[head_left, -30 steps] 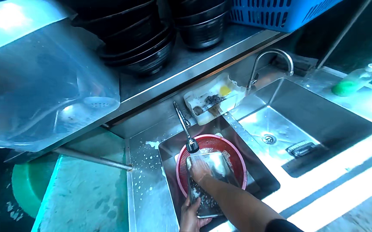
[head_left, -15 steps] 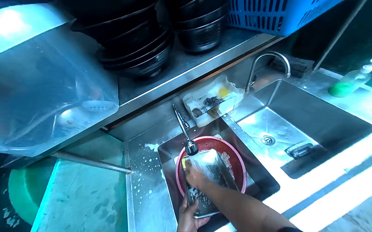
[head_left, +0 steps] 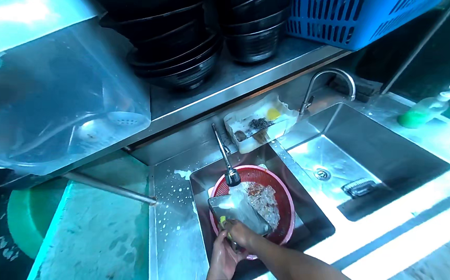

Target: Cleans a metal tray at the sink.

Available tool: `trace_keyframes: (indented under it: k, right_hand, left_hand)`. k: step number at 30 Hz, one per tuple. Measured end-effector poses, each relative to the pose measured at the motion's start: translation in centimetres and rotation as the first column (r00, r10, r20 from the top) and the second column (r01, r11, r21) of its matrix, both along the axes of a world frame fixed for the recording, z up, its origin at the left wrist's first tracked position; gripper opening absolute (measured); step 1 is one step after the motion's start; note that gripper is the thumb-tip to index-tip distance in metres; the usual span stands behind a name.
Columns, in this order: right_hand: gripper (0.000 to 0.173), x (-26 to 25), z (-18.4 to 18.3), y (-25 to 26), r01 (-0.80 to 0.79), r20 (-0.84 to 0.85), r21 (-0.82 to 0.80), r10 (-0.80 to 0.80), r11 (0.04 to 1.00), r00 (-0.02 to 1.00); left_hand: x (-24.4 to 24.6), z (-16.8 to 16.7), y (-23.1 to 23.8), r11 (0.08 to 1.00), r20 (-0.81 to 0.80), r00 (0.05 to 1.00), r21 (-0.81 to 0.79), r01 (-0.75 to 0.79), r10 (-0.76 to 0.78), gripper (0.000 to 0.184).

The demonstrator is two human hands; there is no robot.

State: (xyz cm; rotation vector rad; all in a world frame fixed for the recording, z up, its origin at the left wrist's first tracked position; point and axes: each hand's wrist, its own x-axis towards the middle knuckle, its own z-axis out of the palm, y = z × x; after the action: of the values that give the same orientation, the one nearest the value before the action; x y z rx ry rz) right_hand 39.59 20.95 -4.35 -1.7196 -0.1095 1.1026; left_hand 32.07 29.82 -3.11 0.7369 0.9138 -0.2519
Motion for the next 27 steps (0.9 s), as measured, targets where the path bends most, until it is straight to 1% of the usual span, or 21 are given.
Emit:
trace_keyframes:
  k: [3, 5, 6, 9, 10, 11, 13, 14, 15, 16, 17, 18, 19, 20, 22, 24, 25, 27]
  right_hand:
    - [0.053, 0.1, -0.8, -0.7, -0.03, 0.029, -0.029, 0.031, 0.999, 0.999]
    - [0.047, -0.2, -1.2, -1.1, -0.068, 0.042, -0.028, 0.069, 0.997, 0.997]
    - [0.042, -0.6, -1.2, -1.4, -0.101, 0.047, -0.017, 0.101, 0.995, 0.994]
    - [0.035, -1.0, -1.0, -2.8, -0.294, 0.128, -0.036, 0.296, 0.955, 0.947]
    - [0.033, -0.8, -1.1, -3.4, -0.371, 0.166, -0.075, 0.378, 0.926, 0.911]
    - [0.033, -0.5, -1.4, -3.9, -0.449, 0.196, -0.151, 0.472, 0.881, 0.86]
    - [0.036, 0.5, -1.5, -5.0, -0.556, 0.2, -0.379, 0.653, 0.739, 0.731]
    - [0.038, 0.9, -1.0, -5.5, -0.569, 0.174, -0.487, 0.712, 0.663, 0.681]
    - [0.04, 1.3, 0.0, -5.9, -0.561, 0.142, -0.574, 0.746, 0.597, 0.65]
    - [0.04, 1.6, 1.0, -6.1, -0.532, 0.127, -0.636, 0.755, 0.559, 0.643]
    - [0.037, 1.7, 1.7, -6.0, -0.486, 0.137, -0.682, 0.749, 0.546, 0.649]
    - [0.032, 1.8, 2.3, -5.7, -0.429, 0.17, -0.715, 0.733, 0.552, 0.659]
    - [0.028, 2.0, 2.7, -5.1, -0.36, 0.22, -0.741, 0.711, 0.567, 0.668]
    - [0.029, 2.5, 2.8, -4.5, -0.282, 0.272, -0.759, 0.679, 0.587, 0.682]
    - [0.038, 4.0, 2.6, -3.1, -0.141, 0.346, -0.768, 0.589, 0.625, 0.73]
    - [0.045, 5.6, 1.9, -2.1, -0.048, 0.385, -0.734, 0.474, 0.677, 0.792]
    - [0.047, 6.0, 1.5, -1.8, -0.028, 0.422, -0.698, 0.442, 0.715, 0.791]
    - [0.057, 6.2, 0.8, -1.1, -0.068, 0.479, -0.619, 0.445, 0.782, 0.757]
  left_hand:
    - [0.8, -0.2, 0.1, 0.999, -0.05, 0.999, 0.039, -0.014, 0.016, 0.049]
    - [1.4, -0.5, 0.5, 0.992, -0.108, 0.994, 0.124, 0.022, -0.009, 0.054]
    - [1.5, -0.7, 0.6, 0.983, -0.136, 0.99, 0.176, 0.054, -0.03, 0.059]
    - [1.3, -0.6, 0.0, 0.94, -0.196, 0.98, 0.329, 0.096, -0.032, 0.068]
    - [1.1, -0.5, -0.2, 0.93, -0.206, 0.978, 0.355, 0.093, -0.019, 0.069]
    - [0.7, -0.4, -0.4, 0.924, -0.211, 0.977, 0.371, 0.088, -0.009, 0.07]
    - [-0.2, -0.4, -0.5, 0.919, -0.198, 0.98, 0.39, 0.053, 0.028, 0.068]
    - [-0.5, -0.3, -0.5, 0.918, -0.179, 0.983, 0.395, 0.03, 0.045, 0.065]
    - [-0.7, 0.0, -0.4, 0.92, -0.154, 0.986, 0.391, 0.007, 0.058, 0.065]
    - [-0.9, 0.3, -0.3, 0.923, -0.131, 0.989, 0.384, -0.009, 0.064, 0.065]
    - [-1.1, 0.6, -0.2, 0.925, -0.113, 0.991, 0.379, -0.021, 0.069, 0.065]
    - [-1.1, 0.8, -0.2, 0.926, -0.099, 0.992, 0.375, -0.033, 0.075, 0.065]
    - [-1.1, 1.1, -0.4, 0.928, -0.089, 0.993, 0.369, -0.04, 0.078, 0.065]
    - [-1.1, 1.6, -0.6, 0.934, -0.082, 0.994, 0.355, -0.039, 0.072, 0.065]
    - [-1.0, 2.8, -1.1, 0.946, -0.077, 0.996, 0.325, -0.007, 0.034, 0.062]
    - [-1.3, 4.1, -1.7, 0.954, -0.064, 0.998, 0.296, 0.047, -0.029, 0.064]
    - [-1.5, 4.7, -1.9, 0.957, -0.053, 0.997, 0.282, 0.067, -0.055, 0.065]
    - [-1.8, 5.1, -1.9, 0.966, -0.025, 0.996, 0.244, 0.086, -0.083, 0.069]
